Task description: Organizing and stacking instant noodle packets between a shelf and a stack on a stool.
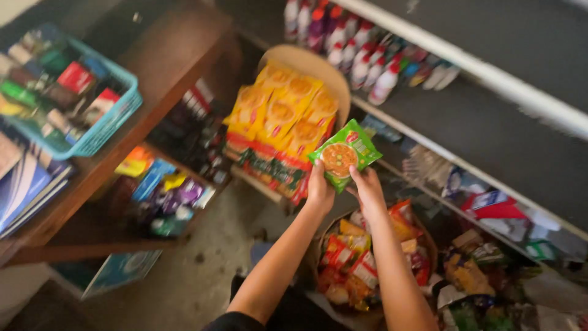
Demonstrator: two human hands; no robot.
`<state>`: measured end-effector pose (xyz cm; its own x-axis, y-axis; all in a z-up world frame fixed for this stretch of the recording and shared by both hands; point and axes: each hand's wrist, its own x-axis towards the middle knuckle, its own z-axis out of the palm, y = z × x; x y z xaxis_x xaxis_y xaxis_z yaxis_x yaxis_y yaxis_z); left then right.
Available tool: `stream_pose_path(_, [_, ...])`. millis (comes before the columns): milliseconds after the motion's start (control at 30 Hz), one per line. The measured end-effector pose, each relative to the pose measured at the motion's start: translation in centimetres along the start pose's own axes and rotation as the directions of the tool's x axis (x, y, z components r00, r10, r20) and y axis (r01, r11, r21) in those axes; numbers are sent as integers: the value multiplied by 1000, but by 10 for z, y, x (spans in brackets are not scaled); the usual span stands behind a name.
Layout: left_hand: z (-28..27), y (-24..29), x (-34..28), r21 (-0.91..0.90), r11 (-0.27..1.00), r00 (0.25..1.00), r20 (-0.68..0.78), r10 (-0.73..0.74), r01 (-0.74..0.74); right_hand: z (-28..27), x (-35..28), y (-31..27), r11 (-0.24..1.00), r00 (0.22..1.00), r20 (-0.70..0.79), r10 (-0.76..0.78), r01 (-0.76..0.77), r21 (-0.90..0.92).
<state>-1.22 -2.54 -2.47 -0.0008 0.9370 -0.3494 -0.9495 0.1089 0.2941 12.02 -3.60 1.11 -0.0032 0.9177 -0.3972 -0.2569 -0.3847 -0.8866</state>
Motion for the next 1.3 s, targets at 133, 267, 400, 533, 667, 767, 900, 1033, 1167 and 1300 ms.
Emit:
stream_pose_path(133, [-21, 36, 1, 113, 993, 999, 30, 33, -36, 31, 15, 14, 1000, 999, -48, 19, -19, -12])
stream_pose_path(267, [-65, 74, 25, 527, 848, 994, -106, -6, 61, 47, 48, 44, 996, 995, -56, -80, 78, -42])
stream_pose_path(400, [-85, 139, 73, 966, 100, 929, 199, 312, -240, 82, 109, 67, 966, 975, -143, -170, 136, -220])
stream_pose_path(533, [-68, 210, 135, 849, -163, 802, 528, 280, -503, 147, 169, 57, 957, 967, -120, -227, 198, -212])
stream_pose_path(667, [-65, 260, 201, 950, 99, 953, 301, -25, -297, 198, 232, 53, 935, 927, -121, -354, 346, -83])
stream_pose_path(767, [-54, 290, 244, 906, -55, 908, 419, -29, -420, 228, 281, 44, 910, 896, -190, -402, 368, -190])
stream_pose_path(900, [-33, 310, 274, 818, -243, 837, 546, 38, -522, 275, 299, 6, 837, 868, -201, -455, 339, -429])
stream_pose_path(1033, [-39, 310, 291, 743, -408, 825, 563, -49, -531, 305, 297, -1, 248, 664, 139, -735, 453, -857])
stream_pose_path(1167, [-49, 309, 296, 683, -490, 822, 554, -135, -541, 307, 303, 19, 122, 858, 265, -441, 350, -929])
stream_pose_path(1300, [-45, 309, 291, 625, -538, 784, 610, -115, -566, 306, 298, 10, 166, 860, 274, -430, 374, -912])
